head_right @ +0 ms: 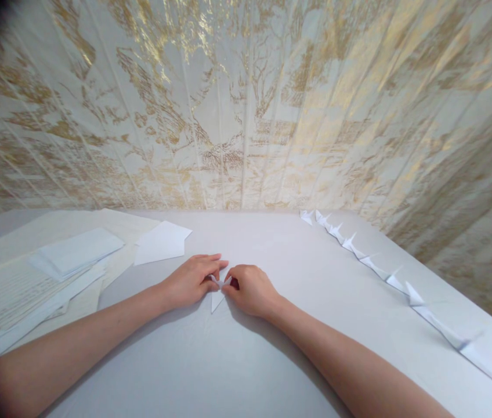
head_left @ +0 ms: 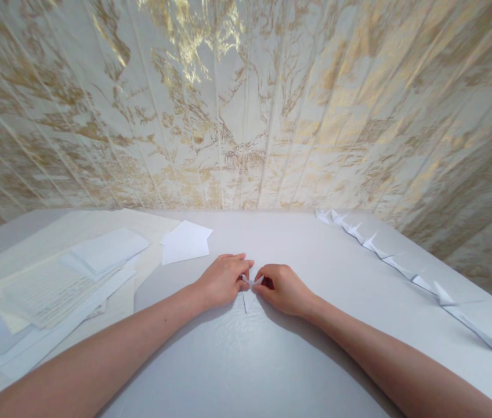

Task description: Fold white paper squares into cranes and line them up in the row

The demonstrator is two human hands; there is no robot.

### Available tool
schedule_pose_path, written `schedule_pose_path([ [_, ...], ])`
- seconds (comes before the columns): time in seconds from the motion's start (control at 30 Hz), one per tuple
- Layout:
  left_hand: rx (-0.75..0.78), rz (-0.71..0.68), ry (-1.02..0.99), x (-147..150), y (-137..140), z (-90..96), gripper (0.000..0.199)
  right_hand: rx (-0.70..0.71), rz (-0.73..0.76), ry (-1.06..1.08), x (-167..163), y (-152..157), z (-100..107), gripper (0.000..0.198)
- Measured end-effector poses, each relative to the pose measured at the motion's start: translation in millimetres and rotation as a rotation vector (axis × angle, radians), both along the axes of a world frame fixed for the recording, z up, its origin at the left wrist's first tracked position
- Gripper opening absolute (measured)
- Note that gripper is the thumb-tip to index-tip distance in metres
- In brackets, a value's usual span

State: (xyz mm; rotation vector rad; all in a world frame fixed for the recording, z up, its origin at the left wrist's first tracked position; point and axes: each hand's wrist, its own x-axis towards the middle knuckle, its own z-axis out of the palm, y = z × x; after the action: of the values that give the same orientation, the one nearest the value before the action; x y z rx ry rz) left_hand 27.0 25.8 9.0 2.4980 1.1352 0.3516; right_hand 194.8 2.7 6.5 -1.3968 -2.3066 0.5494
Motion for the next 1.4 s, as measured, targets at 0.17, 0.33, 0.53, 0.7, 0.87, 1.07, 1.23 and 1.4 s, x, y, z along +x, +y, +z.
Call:
schedule_pose_path([
  [0.17, -0.038, 0.005, -0.04, -2, 0, 1.1, 0.012, 0.015, 0.015, -0.011, 1, 0, -1, 0.009],
  [0.33, -0.166, 0.03, -0.094, -4, 2, -0.1, 0.012, 0.025, 0.013, -0.007, 0, 1, -1, 0.008],
  [0.53, -0.205, -0.013, -0.146, -9, 5, -3.7, 0.021, 0.037, 0.015, 0.007, 2, 1, -2, 0.006],
  [0.7, -0.211, -0.035, -0.141, -12, 8, -3.1, 0.026, 0.035, 0.013, 0.012, 1, 0, -3, 0.006],
  [0.87, -0.181, -0.05, -0.108, -9, 6, -0.9, 0.016, 0.043, 0.021, 0.012, 1, 0, -3, 0.007],
  [1.07, -0.108, 0.003, -0.063, -2, 3, -7.8, 0.008, 0.115, 0.069, 0.013, 0, 1, -9, 0.013],
  [1.23, -0.109, 0.029, -0.053, -1, 3, -8.3, 0.008, 0.121, 0.091, 0.044, 2, 1, -12, 0.019],
  [1.4, -0.138, 0.027, -0.085, -2, 2, -6.5, 0.009, 0.121, 0.098, 0.026, 5, 0, -8, 0.03],
])
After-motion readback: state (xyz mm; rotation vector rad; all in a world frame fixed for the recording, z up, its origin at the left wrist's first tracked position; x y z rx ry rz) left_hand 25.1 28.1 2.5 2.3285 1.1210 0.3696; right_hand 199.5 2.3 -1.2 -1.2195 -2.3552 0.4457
